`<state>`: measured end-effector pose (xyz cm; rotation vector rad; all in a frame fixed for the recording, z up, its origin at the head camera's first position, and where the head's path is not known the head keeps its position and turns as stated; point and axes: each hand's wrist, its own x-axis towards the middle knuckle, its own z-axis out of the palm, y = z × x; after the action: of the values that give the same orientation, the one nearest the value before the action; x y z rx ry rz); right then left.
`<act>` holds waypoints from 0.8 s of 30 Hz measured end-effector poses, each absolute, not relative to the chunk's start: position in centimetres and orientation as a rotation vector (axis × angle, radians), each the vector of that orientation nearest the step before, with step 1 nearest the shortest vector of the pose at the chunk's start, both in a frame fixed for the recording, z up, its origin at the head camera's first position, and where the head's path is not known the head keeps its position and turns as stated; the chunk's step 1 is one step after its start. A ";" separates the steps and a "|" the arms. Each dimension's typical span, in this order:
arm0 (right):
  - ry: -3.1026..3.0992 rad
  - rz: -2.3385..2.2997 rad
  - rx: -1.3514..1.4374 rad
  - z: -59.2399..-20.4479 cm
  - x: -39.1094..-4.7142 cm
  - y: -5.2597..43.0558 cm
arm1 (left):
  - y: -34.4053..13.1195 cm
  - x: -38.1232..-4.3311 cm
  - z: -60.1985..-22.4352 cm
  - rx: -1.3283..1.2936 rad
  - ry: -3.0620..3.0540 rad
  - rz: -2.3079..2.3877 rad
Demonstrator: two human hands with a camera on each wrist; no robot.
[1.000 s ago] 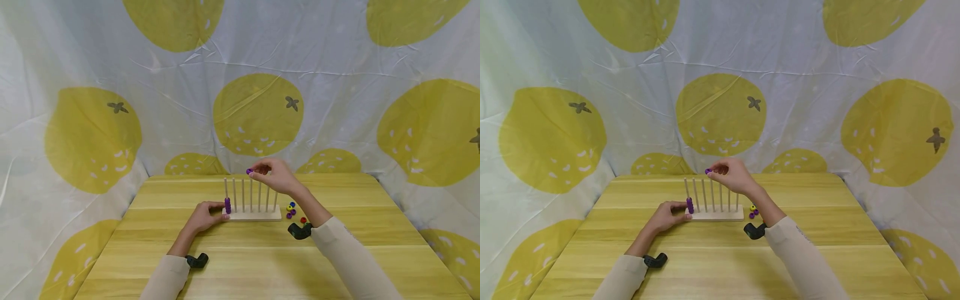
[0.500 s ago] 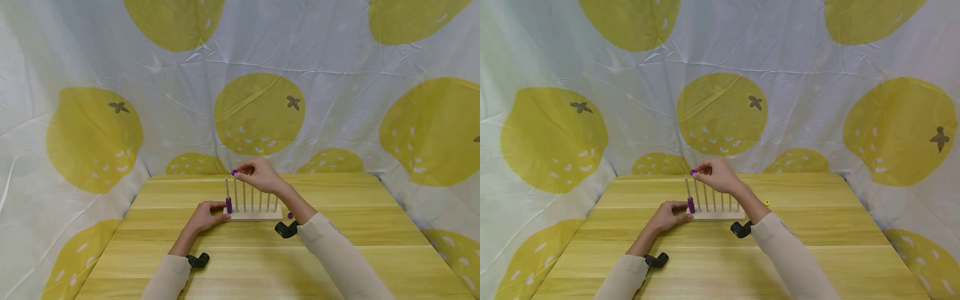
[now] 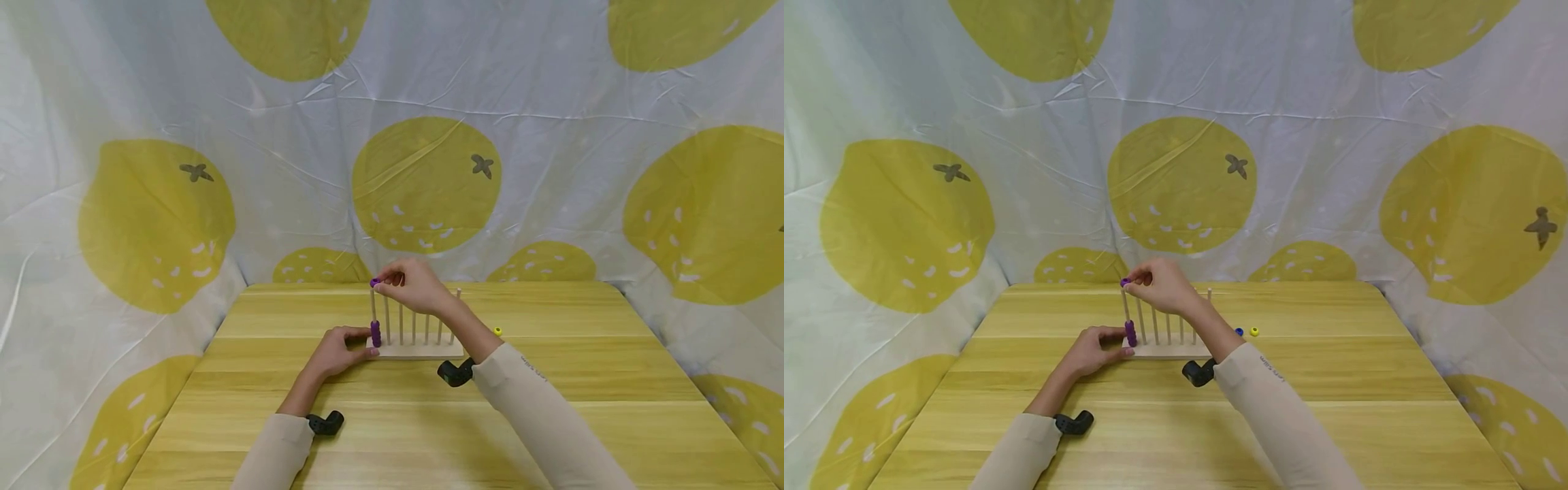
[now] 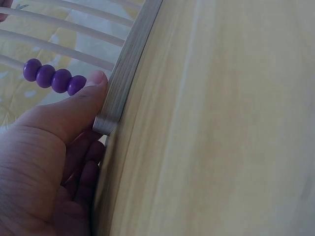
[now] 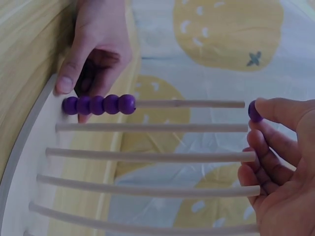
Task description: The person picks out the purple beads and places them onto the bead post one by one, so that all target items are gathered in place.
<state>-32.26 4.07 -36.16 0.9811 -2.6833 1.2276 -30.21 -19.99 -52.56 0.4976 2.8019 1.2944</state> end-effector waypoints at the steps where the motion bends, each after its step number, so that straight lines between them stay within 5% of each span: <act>1: -2.688 1.223 0.980 -36.2 -32.3 4.0 | -20.0 -30.2 -52.5 0.499 2.800 1.296; 24: -2.708 1.145 1.022 -36.4 -32.3 3.6 | -19.9 -30.0 -52.3 0.489 2.785 1.305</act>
<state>-32.30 3.64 -36.42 1.0223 -2.7077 1.1447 -30.04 -19.94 -52.32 0.4892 2.7851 1.3054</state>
